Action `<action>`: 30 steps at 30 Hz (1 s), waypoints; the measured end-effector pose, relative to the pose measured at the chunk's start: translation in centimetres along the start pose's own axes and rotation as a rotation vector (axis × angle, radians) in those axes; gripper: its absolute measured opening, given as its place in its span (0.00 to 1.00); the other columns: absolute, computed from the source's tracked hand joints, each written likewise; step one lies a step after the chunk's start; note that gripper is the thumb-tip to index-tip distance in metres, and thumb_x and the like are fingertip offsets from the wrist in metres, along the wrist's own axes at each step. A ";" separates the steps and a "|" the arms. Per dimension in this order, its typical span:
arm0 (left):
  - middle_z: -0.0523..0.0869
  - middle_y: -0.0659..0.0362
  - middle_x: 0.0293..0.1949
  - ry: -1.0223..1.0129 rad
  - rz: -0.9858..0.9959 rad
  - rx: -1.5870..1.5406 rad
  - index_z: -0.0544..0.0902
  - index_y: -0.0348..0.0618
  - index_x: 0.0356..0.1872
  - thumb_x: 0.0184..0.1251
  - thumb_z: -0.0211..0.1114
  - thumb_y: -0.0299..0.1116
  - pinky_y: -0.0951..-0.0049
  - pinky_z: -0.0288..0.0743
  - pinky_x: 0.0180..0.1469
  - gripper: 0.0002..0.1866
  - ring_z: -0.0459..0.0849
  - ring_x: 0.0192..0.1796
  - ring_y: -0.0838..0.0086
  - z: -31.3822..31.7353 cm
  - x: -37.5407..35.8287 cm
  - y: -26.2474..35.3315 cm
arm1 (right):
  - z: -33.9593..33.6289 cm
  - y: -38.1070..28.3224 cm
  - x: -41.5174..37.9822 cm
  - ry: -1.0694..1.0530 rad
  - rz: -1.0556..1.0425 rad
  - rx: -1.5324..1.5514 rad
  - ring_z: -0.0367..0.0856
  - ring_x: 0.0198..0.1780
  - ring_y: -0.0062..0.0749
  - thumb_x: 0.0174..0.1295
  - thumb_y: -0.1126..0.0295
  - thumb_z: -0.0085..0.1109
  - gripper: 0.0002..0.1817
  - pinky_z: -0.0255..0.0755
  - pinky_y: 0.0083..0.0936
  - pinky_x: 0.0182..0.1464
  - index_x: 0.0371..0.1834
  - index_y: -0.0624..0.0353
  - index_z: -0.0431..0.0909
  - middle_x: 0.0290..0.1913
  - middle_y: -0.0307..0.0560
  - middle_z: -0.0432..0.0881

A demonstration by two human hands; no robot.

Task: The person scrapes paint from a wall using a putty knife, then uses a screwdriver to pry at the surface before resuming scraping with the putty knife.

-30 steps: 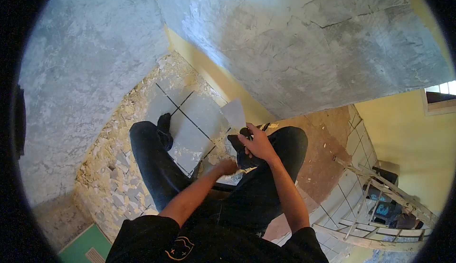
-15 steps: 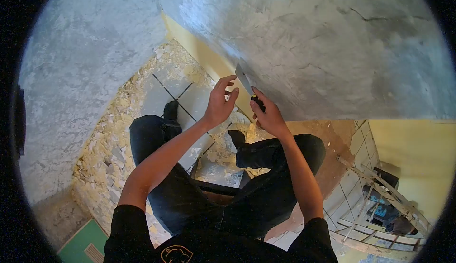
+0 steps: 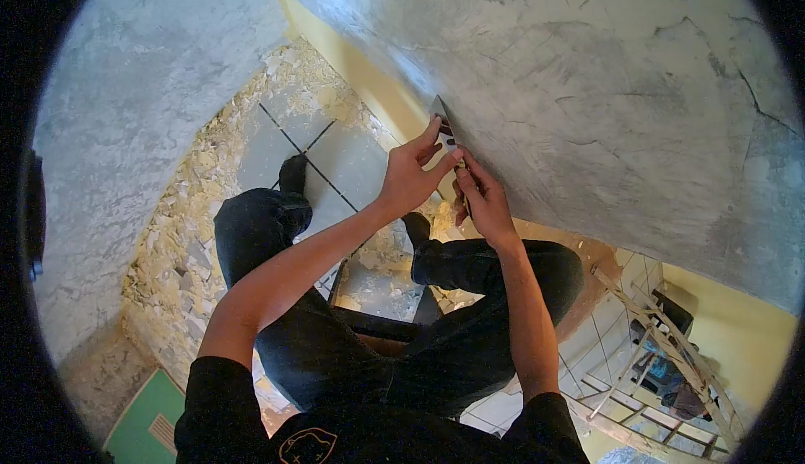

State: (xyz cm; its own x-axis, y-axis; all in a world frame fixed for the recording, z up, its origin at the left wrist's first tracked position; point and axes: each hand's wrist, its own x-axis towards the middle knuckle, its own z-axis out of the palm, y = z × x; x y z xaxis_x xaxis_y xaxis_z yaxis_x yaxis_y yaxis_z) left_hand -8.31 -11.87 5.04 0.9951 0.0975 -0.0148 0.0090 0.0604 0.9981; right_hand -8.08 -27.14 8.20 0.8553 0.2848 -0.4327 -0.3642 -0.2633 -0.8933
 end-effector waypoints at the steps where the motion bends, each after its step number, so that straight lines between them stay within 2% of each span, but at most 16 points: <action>1: 0.73 0.43 0.65 0.028 -0.014 -0.088 0.60 0.27 0.69 0.65 0.68 0.34 0.72 0.72 0.63 0.37 0.74 0.62 0.74 0.2 -0.1 0.1 | 0.2 -0.2 0.0 0.001 0.004 0.001 0.63 0.19 0.12 0.75 0.58 0.46 0.25 0.59 0.15 0.17 0.72 0.50 0.64 0.30 0.34 0.71; 6: 0.80 0.47 0.57 0.099 -0.053 -0.154 0.62 0.26 0.68 0.64 0.70 0.31 0.76 0.73 0.59 0.36 0.77 0.56 0.77 0.5 0.3 0.3 | 1.5 -1.7 -0.2 0.007 0.046 -0.059 0.63 0.21 0.12 0.75 0.59 0.47 0.25 0.59 0.15 0.19 0.72 0.54 0.64 0.27 0.33 0.69; 8: 0.85 0.54 0.46 0.113 -0.073 -0.091 0.64 0.28 0.68 0.65 0.69 0.30 0.81 0.75 0.50 0.34 0.78 0.47 0.83 0.4 0.4 0.6 | 1.9 -1.3 -0.3 0.037 0.015 -0.088 0.63 0.21 0.12 0.75 0.60 0.46 0.25 0.60 0.15 0.20 0.72 0.55 0.64 0.27 0.33 0.69; 9: 0.85 0.54 0.46 0.116 -0.075 -0.092 0.64 0.28 0.68 0.65 0.69 0.30 0.81 0.75 0.50 0.34 0.78 0.47 0.83 0.5 0.5 0.0 | 2.1 -1.0 -0.2 0.067 -0.019 -0.118 0.63 0.21 0.12 0.75 0.60 0.46 0.25 0.60 0.15 0.21 0.72 0.56 0.63 0.27 0.33 0.70; 11: 0.85 0.61 0.37 0.173 0.005 0.015 0.65 0.30 0.68 0.65 0.68 0.28 0.83 0.74 0.42 0.33 0.74 0.40 0.86 1.0 0.7 -1.3 | 2.5 -0.9 0.0 0.095 -0.022 -0.150 0.64 0.22 0.14 0.75 0.60 0.46 0.25 0.62 0.16 0.24 0.72 0.58 0.64 0.27 0.33 0.70; 12: 0.85 0.61 0.37 0.175 0.002 0.013 0.65 0.30 0.68 0.65 0.68 0.28 0.83 0.74 0.42 0.33 0.74 0.40 0.86 0.8 0.9 -1.1 | 2.7 -0.8 0.0 0.125 -0.028 -0.180 0.65 0.24 0.15 0.75 0.60 0.46 0.25 0.63 0.16 0.27 0.71 0.60 0.64 0.28 0.34 0.70; 13: 0.79 0.48 0.50 0.151 -0.030 -0.012 0.66 0.27 0.66 0.63 0.69 0.29 0.81 0.74 0.42 0.33 0.75 0.40 0.85 0.4 1.1 -1.0 | 2.8 -0.6 0.3 0.122 -0.026 -0.183 0.65 0.24 0.15 0.75 0.60 0.46 0.25 0.63 0.16 0.27 0.71 0.60 0.64 0.28 0.34 0.70; 14: 0.73 0.36 0.62 0.126 -0.064 -0.037 0.66 0.24 0.64 0.62 0.69 0.30 0.80 0.74 0.42 0.33 0.76 0.39 0.85 0.2 1.2 -0.9 | 2.9 -0.2 0.6 0.147 -0.063 -0.226 0.69 0.29 0.17 0.75 0.61 0.47 0.25 0.67 0.18 0.32 0.71 0.61 0.64 0.30 0.37 0.74; 16: 0.73 0.37 0.62 0.136 -0.040 -0.048 0.66 0.25 0.64 0.62 0.69 0.30 0.80 0.74 0.40 0.33 0.75 0.37 0.85 0.2 1.0 -1.2 | 3.0 0.7 0.8 0.175 -0.098 -0.270 0.73 0.33 0.20 0.75 0.61 0.47 0.25 0.70 0.19 0.38 0.70 0.62 0.65 0.33 0.40 0.77; 18: 0.73 0.38 0.62 0.145 -0.008 -0.056 0.67 0.25 0.64 0.63 0.69 0.30 0.79 0.74 0.38 0.32 0.73 0.35 0.85 0.4 1.1 -2.0 | 3.5 1.5 1.1 0.196 -0.165 -0.212 0.62 0.20 0.12 0.75 0.60 0.47 0.24 0.58 0.15 0.21 0.71 0.57 0.65 0.27 0.33 0.70; 20: 0.79 0.40 0.59 0.220 0.153 -0.029 0.68 0.26 0.64 0.63 0.68 0.31 0.79 0.73 0.35 0.31 0.70 0.32 0.85 0.9 1.3 -3.6 | 3.6 2.0 1.4 0.210 -0.208 -0.260 0.63 0.21 0.12 0.75 0.60 0.47 0.24 0.59 0.15 0.22 0.71 0.56 0.66 0.27 0.33 0.69; 21: 0.79 0.40 0.59 0.216 0.153 -0.033 0.68 0.26 0.64 0.63 0.68 0.31 0.79 0.73 0.35 0.31 0.70 0.32 0.85 0.7 1.3 -3.1 | 3.4 2.2 1.5 0.225 -0.249 -0.309 0.63 0.22 0.13 0.74 0.60 0.48 0.24 0.60 0.15 0.24 0.70 0.56 0.66 0.27 0.33 0.69; 23: 0.85 0.44 0.48 0.131 0.033 0.063 0.67 0.27 0.65 0.64 0.67 0.30 0.79 0.73 0.36 0.31 0.71 0.33 0.84 0.1 1.1 -1.5 | 3.1 2.6 1.8 0.228 -0.273 -0.319 0.63 0.23 0.13 0.74 0.60 0.48 0.24 0.61 0.15 0.24 0.70 0.55 0.67 0.27 0.33 0.69; 24: 0.85 0.48 0.38 0.118 0.042 0.071 0.65 0.27 0.66 0.65 0.67 0.30 0.79 0.73 0.36 0.32 0.71 0.33 0.83 0.0 1.2 -1.8 | 3.0 2.6 1.9 0.228 -0.302 -0.325 0.63 0.23 0.14 0.74 0.60 0.48 0.24 0.62 0.15 0.25 0.70 0.55 0.67 0.27 0.33 0.69; 27: 0.82 0.52 0.31 0.175 0.114 -0.063 0.64 0.27 0.67 0.65 0.67 0.30 0.79 0.72 0.33 0.33 0.68 0.31 0.83 0.5 1.2 -2.3 | 3.2 2.6 1.8 0.194 -0.279 -0.261 0.63 0.24 0.14 0.74 0.60 0.49 0.24 0.62 0.15 0.26 0.70 0.54 0.67 0.27 0.33 0.69; 30: 0.81 0.55 0.30 0.157 0.093 -0.023 0.64 0.28 0.67 0.64 0.67 0.29 0.81 0.70 0.33 0.33 0.69 0.32 0.85 0.4 0.8 -1.8 | 3.6 2.5 1.3 0.233 -0.302 -0.294 0.63 0.24 0.14 0.74 0.61 0.48 0.24 0.62 0.16 0.25 0.70 0.54 0.67 0.26 0.33 0.69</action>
State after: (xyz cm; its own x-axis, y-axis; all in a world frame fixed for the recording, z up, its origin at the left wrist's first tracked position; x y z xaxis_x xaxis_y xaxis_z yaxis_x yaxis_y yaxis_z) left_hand -7.49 -12.30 3.25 0.9642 0.2570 0.0662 -0.0860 0.0665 0.9941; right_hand -9.25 -24.10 4.97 0.9788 0.1838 -0.0905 0.0041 -0.4593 -0.8883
